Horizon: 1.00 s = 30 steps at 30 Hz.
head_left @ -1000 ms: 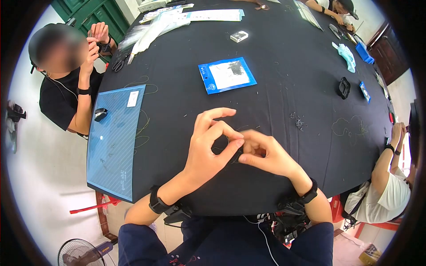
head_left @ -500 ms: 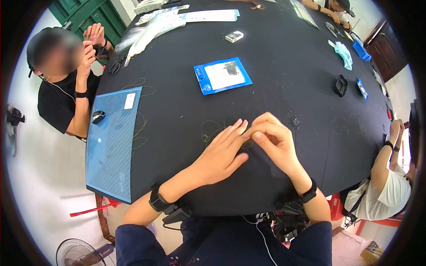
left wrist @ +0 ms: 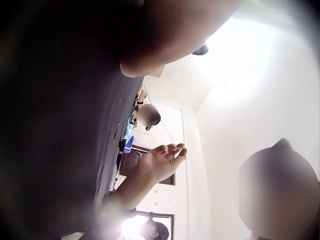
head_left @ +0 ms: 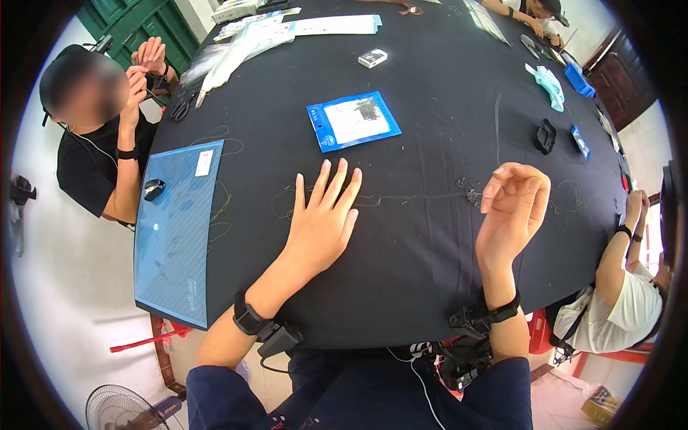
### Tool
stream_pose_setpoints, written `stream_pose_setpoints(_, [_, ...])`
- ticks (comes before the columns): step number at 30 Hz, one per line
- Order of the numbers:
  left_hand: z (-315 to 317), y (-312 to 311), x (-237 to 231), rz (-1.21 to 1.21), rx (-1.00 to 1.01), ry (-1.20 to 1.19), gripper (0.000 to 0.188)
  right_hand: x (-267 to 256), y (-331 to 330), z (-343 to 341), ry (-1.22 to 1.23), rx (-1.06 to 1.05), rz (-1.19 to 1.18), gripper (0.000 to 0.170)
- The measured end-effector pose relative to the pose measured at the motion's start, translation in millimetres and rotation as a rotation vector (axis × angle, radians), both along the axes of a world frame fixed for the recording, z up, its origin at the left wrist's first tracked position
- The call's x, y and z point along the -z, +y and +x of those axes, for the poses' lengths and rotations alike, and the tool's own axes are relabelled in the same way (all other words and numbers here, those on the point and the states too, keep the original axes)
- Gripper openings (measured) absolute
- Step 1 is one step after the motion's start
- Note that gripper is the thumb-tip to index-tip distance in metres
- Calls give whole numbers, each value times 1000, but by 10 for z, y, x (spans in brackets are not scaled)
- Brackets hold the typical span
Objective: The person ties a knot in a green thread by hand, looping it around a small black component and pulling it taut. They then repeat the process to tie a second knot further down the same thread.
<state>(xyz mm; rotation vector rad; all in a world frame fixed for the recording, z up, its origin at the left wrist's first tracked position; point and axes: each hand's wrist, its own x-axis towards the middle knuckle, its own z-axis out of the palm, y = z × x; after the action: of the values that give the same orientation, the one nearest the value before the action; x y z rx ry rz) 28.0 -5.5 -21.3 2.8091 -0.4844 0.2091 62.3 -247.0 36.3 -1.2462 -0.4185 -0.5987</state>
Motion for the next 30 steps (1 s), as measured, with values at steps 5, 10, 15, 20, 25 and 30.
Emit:
stream_pose_setpoints(5, [43,13,-67,-180,-54,-210,66,-19,84,-8,-148,70,-372,22])
stream_pose_setpoints(10, [-75,-87,-381,-832,248,11,65,-34,250,-120,-224,-150,-790,32])
stream_pose_setpoints(15, [-246,-262,-320,-1260,508,745,63,124,329,-112,-313,-166,-892,30])
stream_pose_setpoints(20, [-352,-259,-493,-1033,350,830,23,100,276,-84,-178,8,-939,27])
stream_pose_setpoints(25, [-291,-132,-488,-1039,464,86,20,121,221,0,30,55,-946,14])
stream_pose_setpoints(30, [-84,59,-433,-1569,389,12,41,215,252,-24,31,-75,-991,6])
